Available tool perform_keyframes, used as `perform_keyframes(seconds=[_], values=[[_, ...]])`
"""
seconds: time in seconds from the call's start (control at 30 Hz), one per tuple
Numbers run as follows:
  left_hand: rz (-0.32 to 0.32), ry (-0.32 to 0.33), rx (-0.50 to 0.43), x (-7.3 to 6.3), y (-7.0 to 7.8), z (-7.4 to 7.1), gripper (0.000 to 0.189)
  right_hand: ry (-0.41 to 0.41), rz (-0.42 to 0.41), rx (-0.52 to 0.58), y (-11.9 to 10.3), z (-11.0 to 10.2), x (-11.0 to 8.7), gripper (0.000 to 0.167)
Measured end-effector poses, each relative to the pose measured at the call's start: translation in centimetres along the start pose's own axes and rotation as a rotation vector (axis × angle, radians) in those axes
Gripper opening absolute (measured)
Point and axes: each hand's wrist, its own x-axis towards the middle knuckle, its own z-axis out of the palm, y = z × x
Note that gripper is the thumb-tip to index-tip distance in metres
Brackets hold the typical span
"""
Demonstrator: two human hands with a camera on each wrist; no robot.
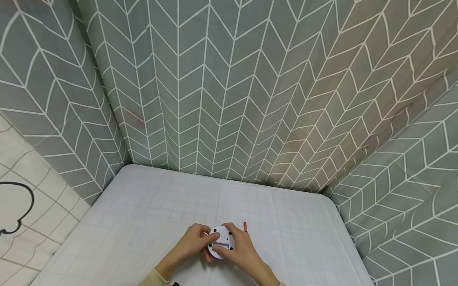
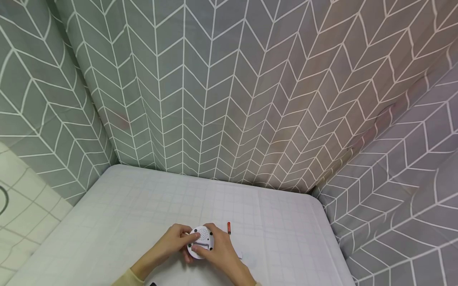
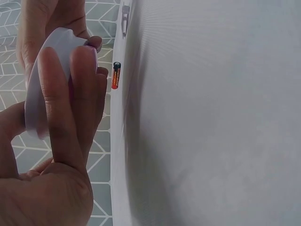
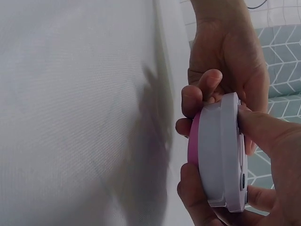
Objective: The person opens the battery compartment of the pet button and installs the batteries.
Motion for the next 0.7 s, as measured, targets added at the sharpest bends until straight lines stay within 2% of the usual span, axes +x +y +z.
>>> perform_keyframes(seconds=[0.2,0.7], values=[[-0.012,0.002,-0.004,-0.12,0.29,-0.05,0.034,0.001,0.001,-0.01,0.03,0.05,-0.06,0.056],[-0.022,-0.008,0.01,-0.11,0.36,0.07,0.033,-0.005,-0.069,-0.061,0.07,-0.69,-0.32,0.052]])
